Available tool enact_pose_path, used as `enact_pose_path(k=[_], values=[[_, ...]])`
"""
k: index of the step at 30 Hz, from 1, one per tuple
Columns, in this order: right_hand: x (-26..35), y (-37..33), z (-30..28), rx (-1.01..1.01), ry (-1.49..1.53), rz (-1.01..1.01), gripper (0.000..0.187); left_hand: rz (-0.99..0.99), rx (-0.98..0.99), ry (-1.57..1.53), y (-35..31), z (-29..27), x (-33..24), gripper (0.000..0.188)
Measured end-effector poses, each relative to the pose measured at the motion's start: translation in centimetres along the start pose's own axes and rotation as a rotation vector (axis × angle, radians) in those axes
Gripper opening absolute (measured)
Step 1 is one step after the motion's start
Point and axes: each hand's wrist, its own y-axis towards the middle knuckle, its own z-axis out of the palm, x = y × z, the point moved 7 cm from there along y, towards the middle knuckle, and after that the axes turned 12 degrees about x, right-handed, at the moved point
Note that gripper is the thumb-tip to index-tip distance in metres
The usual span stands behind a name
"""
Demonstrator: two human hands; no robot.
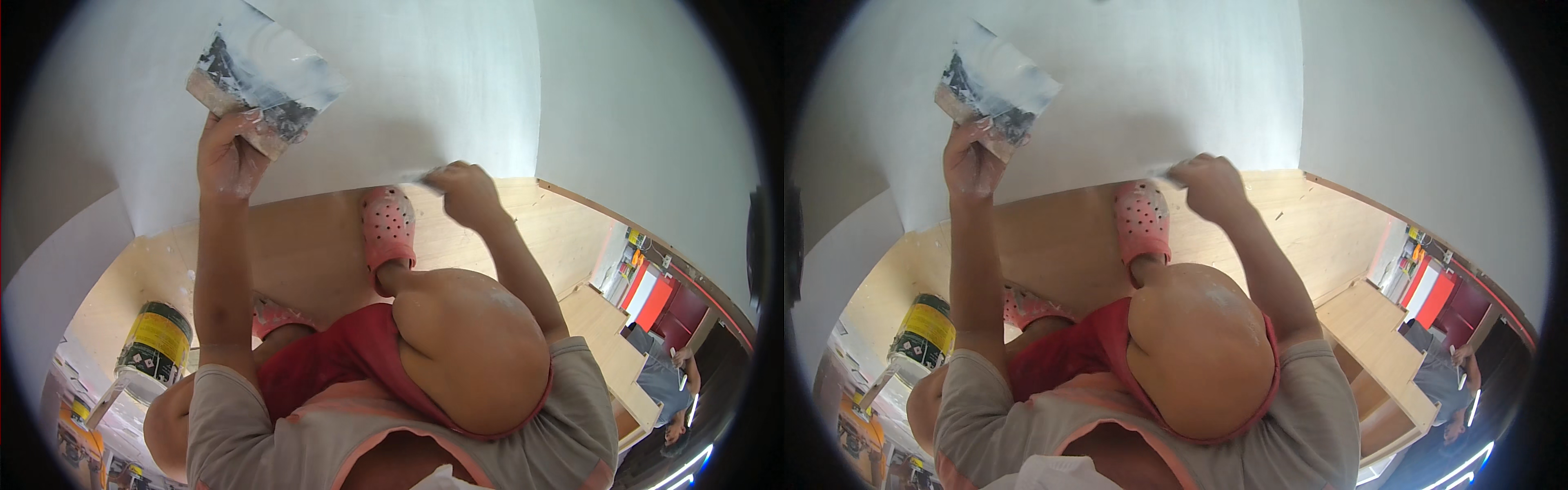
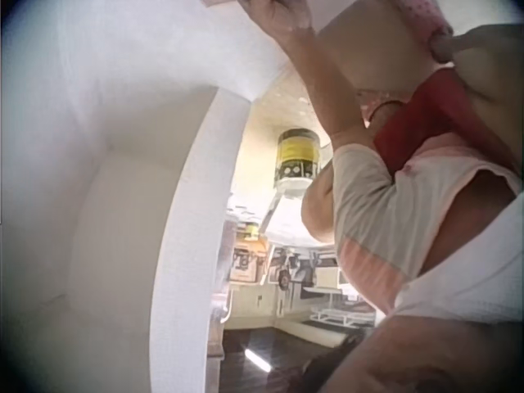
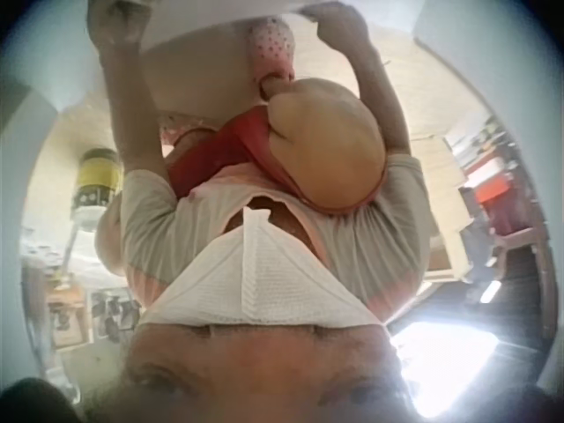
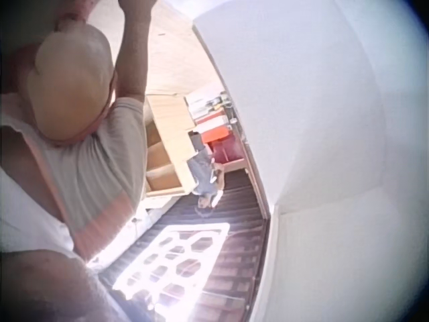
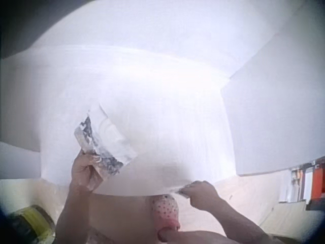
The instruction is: Using a putty knife and a larger metal scraper to apply white paint or plaster to a wall and corner.
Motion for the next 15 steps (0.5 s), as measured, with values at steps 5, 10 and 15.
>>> enact_pose_path(k=[5,10,15], values=[[-1.0,-0.9,-7.5,-0.461,1.169,0.193,0.028,0.011,-0.017,-0.004,-0.4,0.6,1.6,0.041],[3.5,3.8,-9.1,-0.32,2.029,-0.05,0.033,0.109,-0.006,0.424,0.0,4.0,0.9,0.037],[4.8,5.0,-10.0,-0.181,2.17,0.01,0.035,0.317,0.274,1.353,-0.3,11.8,-1.5,0.051]])
